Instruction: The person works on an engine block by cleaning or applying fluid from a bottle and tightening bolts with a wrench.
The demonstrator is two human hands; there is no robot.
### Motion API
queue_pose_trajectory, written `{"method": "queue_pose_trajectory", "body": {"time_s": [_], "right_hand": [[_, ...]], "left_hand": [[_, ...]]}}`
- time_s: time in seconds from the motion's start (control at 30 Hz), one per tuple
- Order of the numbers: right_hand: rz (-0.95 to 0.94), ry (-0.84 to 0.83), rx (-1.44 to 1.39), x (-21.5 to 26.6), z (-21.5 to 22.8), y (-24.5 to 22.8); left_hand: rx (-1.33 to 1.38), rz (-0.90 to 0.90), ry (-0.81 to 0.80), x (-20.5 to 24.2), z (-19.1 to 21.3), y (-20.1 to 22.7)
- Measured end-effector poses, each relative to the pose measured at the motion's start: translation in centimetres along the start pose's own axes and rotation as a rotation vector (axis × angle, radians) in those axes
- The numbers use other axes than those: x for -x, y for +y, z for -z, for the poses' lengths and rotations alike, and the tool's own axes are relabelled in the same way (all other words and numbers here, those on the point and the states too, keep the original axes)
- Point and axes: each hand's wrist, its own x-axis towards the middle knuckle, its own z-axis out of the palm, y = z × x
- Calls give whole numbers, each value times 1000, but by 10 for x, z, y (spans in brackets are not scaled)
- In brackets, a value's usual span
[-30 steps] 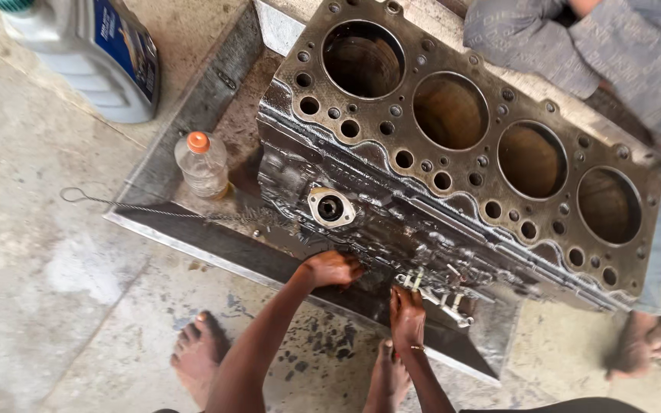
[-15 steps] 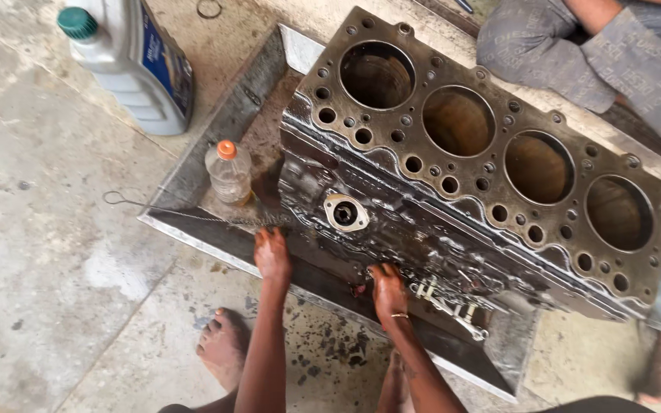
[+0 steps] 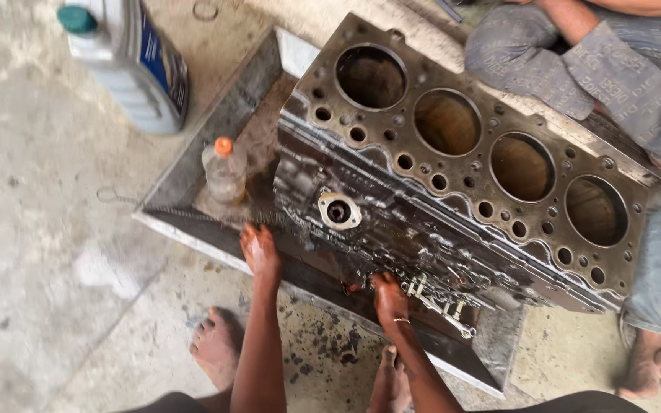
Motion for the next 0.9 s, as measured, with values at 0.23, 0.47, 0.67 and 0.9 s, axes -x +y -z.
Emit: {"method": "queue_pose_trajectory", "body": {"time_s": [0.23, 0.47, 0.67, 0.9], "right_hand": [[-372, 60, -714, 3, 3, -13], [-147, 231, -238, -1, 15, -27], [-253, -73, 224, -5, 12, -22], [-212, -150, 61, -12, 7, -32]], "left_hand": [[202, 283, -169, -11, -8, -11], [150, -379, -389, 50, -52, 39], [-24, -412, -732, 84, -89, 113], [-28, -730, -503, 93, -83, 151]]}}
